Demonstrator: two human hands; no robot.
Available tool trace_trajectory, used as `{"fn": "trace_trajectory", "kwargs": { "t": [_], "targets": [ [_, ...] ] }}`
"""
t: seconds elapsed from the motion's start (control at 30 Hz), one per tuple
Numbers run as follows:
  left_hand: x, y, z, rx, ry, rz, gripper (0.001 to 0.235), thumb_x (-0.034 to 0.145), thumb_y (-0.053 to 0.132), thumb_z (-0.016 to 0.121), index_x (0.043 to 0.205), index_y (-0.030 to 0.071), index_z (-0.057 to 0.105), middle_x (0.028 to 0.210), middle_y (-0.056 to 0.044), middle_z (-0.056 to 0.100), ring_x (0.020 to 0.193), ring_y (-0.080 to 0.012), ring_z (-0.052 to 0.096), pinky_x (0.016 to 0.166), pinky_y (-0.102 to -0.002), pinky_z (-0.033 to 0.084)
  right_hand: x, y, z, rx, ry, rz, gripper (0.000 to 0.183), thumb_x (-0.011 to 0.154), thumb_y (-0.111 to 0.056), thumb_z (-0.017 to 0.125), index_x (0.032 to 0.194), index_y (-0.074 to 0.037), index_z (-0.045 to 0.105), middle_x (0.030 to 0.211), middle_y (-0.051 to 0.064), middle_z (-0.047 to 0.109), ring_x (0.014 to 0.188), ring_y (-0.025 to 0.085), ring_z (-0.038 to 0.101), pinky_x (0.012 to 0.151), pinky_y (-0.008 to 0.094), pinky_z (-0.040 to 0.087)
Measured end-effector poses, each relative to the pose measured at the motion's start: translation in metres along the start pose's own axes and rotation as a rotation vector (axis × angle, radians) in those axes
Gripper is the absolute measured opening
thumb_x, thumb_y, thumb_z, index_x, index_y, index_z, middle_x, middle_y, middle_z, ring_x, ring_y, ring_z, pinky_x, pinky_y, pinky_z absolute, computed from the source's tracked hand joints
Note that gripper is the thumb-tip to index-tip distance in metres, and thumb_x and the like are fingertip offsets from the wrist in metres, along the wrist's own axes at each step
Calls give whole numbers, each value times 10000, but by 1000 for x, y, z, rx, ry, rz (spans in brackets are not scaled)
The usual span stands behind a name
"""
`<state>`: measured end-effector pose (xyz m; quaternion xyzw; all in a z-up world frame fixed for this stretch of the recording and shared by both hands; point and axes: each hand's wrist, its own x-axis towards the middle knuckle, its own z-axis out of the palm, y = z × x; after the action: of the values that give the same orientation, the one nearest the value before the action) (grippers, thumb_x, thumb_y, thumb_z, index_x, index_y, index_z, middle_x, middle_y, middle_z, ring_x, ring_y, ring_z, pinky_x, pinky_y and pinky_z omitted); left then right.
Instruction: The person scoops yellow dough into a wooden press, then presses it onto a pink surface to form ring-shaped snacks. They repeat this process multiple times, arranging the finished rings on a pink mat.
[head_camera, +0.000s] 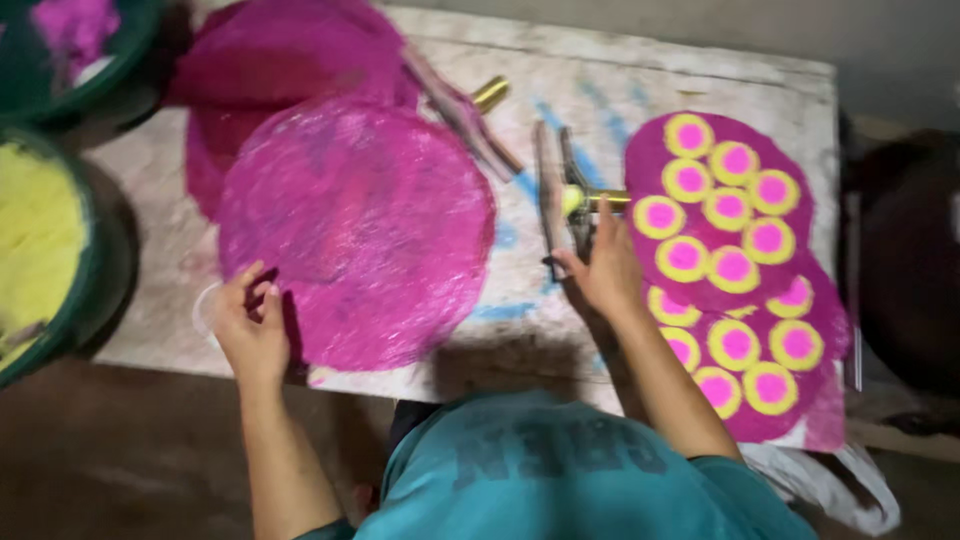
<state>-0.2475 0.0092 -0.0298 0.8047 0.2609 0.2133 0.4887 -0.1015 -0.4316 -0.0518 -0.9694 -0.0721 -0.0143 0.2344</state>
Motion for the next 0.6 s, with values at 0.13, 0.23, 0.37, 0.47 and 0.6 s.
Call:
{"fn": "trace_trajectory", "kwargs": {
  "t": [0.13, 0.23, 0.37, 0.47, 0.6],
  "targets": [
    [-4, -63, -63, 455, 139, 163, 399, 940, 92, 743, 1323, 20, 657, 1263, -210, 631, 1168, -372, 610, 1022, -445, 490, 2, -24, 26, -41, -114, 152, 1296, 714, -496, 851, 1615, -28, 46, 1439, 322, 465, 1290, 494, 495, 992, 540, 468],
    [12, -118, -92, 703, 123, 21, 428, 869, 131, 785, 1263, 17, 660, 1251, -231, 632, 1165, -408, 590, 1018, -479, 468, 0, -17, 46, -69, -70, 348, 1181, 797, -269, 771, 1690, -21, 39, 1495, 327, 486, 1275, 485, 560, 1022, 559, 467],
    [34, -171, -110, 732, -67, -158, 326, 884, 114, 772, 1175, 29, 651, 1164, -208, 647, 1062, -374, 610, 929, -449, 483, -5, 5, 66, -190, 132, 302, 856, 832, -278, 825, 1518, 54, 434, 1311, 353, 611, 1160, 514, 608, 926, 576, 486],
    [49, -187, -97, 627, -132, -130, 252, 894, 100, 762, 1108, 38, 644, 1099, -192, 658, 985, -348, 625, 863, -427, 493, -4, 12, 64, 447, 288, 89, 529, 898, -81, 738, 1376, 68, 569, 1299, 220, 677, 1104, 388, 664, 919, 483, 546],
    [65, -186, -105, 368, -117, -34, 163, 909, 83, 748, 1020, 50, 634, 1012, -170, 673, 882, -313, 644, 775, -398, 508, -27, -28, 58, 1065, 339, 197, 500, 996, -17, 636, 1478, -39, 504, 1103, 129, 606, 843, 230, 564, 730, 353, 455]
  ]
}}
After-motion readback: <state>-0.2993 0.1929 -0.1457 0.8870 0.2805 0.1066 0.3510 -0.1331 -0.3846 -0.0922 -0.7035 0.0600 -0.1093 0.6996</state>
